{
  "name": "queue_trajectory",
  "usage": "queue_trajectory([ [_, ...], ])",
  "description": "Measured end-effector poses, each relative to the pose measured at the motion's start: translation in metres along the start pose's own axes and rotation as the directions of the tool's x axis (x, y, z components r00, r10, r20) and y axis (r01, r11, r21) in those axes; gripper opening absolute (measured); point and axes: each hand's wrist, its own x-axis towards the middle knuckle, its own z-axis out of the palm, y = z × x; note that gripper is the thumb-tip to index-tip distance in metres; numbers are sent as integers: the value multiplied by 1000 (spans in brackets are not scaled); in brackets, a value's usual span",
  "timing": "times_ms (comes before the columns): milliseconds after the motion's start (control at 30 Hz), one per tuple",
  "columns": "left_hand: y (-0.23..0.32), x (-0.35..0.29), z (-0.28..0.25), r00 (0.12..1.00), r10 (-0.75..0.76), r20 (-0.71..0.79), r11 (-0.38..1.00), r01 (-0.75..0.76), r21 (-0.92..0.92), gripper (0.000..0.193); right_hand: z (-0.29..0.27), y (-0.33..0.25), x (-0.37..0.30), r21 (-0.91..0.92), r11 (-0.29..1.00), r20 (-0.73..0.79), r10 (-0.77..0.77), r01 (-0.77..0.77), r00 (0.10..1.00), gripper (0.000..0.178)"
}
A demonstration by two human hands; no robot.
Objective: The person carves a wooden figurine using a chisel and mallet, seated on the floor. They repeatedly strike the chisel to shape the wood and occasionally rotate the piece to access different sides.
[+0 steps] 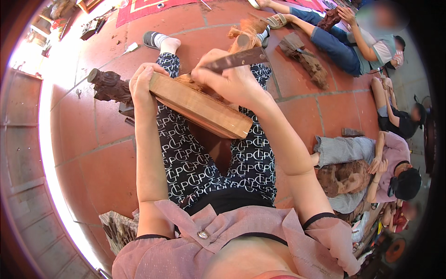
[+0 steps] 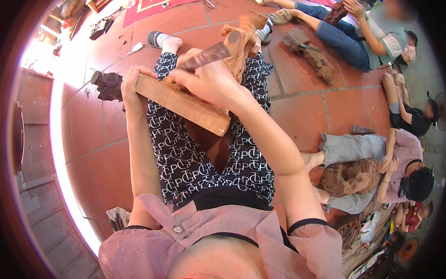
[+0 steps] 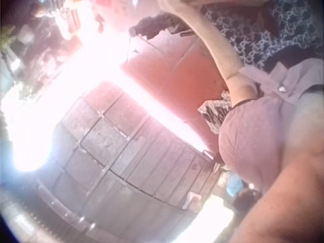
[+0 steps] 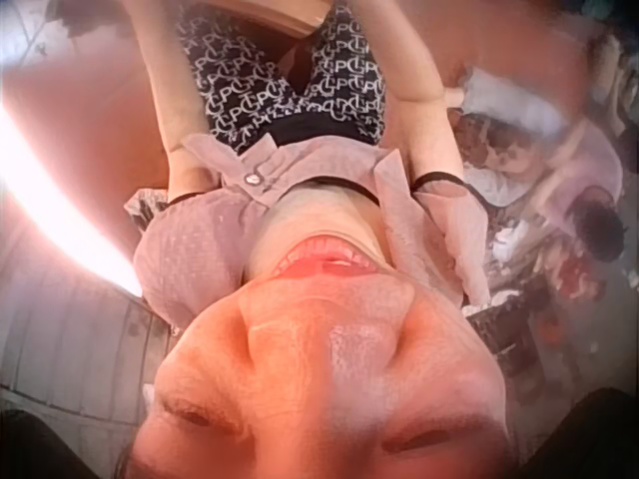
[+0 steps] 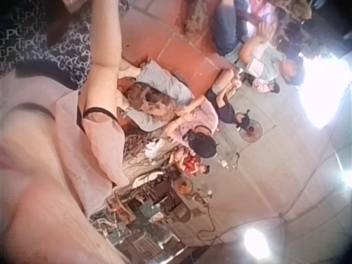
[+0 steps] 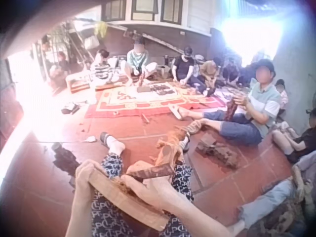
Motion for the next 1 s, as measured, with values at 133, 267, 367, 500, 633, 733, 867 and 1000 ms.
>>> queue_trajectory([
  [133, 3, -4, 2, 1000, -10, 12, 1000, 10, -2, 33, -12, -2, 13, 166, 973, 53, 155, -162, 986, 19],
  [267, 4, -3, 4, 1000, -6, -10, 1000, 6, 1, 34, 0, 1, 0, 138, 990, 26, 8, -11, 1000, 15],
  [367, 2, -1, 3, 1000, -3, -10, 1000, 3, -25, 34, 2, -3, 9, -59, 997, -95, 46, -51, 994, 11],
  [500, 2, -2, 5, 1000, -2, -16, 1000, 2, -18, 33, -21, 17, 10, 21, 993, -66, 116, -114, 991, 18],
  [633, 3, -2, 4, 1000, 6, -2, 1000, -6, -12, 32, -18, 3, -4, 43, 994, -53, 98, -96, 994, 19],
  [733, 3, -2, 3, 1000, 0, -4, 1000, 0, -19, 32, -15, -2, -6, -18, 999, -60, -50, 49, 997, 17],
  [867, 3, -2, 4, 1000, 4, -7, 1000, -4, -11, 32, -9, -5, -8, -165, 972, 27, -163, 165, 986, 15],
  [1000, 2, -2, 2, 1000, 7, -1, 1000, -7, -19, 32, -4, -10, -10, -229, 947, -13, -233, 224, 972, 14],
])
